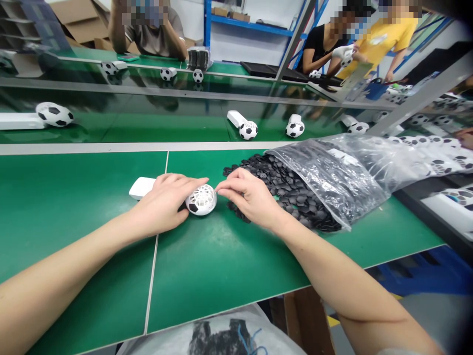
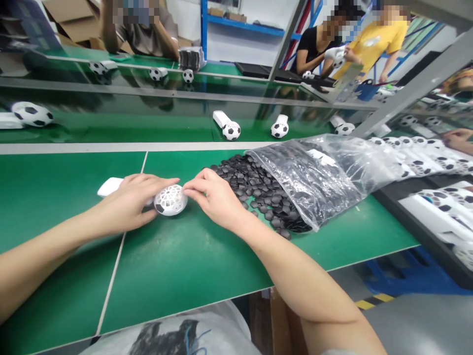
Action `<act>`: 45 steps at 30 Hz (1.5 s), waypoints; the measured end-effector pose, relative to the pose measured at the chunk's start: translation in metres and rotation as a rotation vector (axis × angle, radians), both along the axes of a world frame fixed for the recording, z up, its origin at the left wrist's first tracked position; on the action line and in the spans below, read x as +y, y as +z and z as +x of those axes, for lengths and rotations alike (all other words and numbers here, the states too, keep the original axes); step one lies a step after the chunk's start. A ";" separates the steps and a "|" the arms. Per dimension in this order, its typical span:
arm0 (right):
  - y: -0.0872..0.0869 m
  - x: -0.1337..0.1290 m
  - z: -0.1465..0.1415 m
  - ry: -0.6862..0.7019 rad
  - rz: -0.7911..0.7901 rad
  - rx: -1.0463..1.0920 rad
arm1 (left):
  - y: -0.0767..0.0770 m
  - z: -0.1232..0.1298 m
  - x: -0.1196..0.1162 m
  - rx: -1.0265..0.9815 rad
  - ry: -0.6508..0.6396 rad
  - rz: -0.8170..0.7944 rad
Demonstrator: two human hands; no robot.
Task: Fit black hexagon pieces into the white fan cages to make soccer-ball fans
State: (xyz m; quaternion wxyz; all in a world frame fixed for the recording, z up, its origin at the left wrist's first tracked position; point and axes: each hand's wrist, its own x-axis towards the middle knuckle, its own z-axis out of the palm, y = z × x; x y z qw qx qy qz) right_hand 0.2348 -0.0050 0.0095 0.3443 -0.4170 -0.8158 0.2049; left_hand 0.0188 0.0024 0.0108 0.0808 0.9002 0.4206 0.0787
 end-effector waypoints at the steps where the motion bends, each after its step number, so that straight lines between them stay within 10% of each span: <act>1: 0.000 0.000 0.000 -0.012 -0.016 0.000 | 0.000 0.000 -0.001 -0.006 0.007 -0.010; 7: 0.000 -0.002 0.001 0.113 -0.373 0.111 | -0.001 0.002 -0.004 -0.009 0.038 -0.042; 22: -0.006 0.000 -0.002 0.211 -0.212 0.066 | -0.002 0.016 -0.012 -0.093 0.179 0.015; 45: -0.010 0.002 -0.011 0.058 -0.428 0.111 | 0.002 0.015 -0.008 -0.126 0.120 -0.003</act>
